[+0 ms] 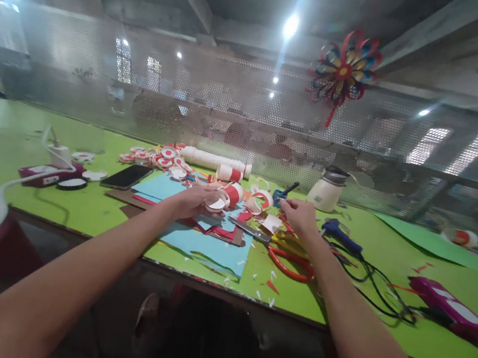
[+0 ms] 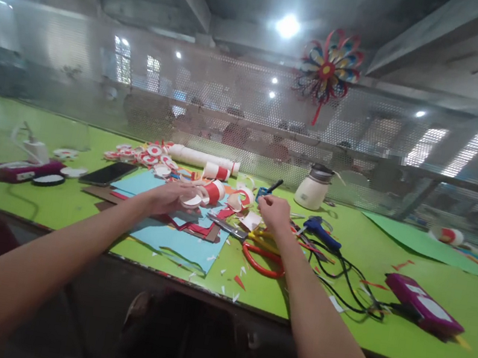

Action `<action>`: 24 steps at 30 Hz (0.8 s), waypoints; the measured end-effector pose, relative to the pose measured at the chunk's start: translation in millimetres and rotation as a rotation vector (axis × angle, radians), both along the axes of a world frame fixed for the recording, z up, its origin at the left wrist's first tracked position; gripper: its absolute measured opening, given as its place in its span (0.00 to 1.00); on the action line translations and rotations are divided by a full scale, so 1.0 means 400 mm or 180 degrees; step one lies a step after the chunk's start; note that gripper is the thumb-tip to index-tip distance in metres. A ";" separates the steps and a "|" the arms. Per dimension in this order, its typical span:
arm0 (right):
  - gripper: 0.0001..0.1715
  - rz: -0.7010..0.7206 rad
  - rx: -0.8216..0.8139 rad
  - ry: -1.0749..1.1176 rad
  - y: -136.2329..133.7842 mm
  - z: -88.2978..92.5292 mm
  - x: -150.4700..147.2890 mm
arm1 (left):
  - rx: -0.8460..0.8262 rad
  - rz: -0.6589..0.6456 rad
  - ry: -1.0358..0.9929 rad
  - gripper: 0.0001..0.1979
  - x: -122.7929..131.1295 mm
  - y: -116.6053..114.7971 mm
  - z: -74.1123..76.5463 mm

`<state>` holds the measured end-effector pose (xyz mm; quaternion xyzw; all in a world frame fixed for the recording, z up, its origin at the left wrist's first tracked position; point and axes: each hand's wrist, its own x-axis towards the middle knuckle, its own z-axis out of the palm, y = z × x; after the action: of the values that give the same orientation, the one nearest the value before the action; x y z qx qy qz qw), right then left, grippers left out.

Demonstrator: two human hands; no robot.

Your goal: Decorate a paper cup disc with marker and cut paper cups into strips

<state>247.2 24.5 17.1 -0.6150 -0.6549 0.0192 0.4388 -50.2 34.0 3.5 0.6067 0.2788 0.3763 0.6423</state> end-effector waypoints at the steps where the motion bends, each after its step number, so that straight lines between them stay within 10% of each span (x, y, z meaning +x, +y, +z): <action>1: 0.18 0.0042 0.0019 0.0024 -0.001 -0.002 -0.005 | -0.0028 0.0037 0.0026 0.11 0.001 0.000 0.000; 24: 0.20 0.0190 0.0025 -0.0415 -0.034 -0.009 -0.068 | 0.0043 -0.0180 -0.0178 0.16 0.012 -0.023 0.012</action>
<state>219.9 10.8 13.5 -0.5935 -0.7002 -0.0104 0.3968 -45.4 24.8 8.4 0.6079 0.2409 0.3766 0.6561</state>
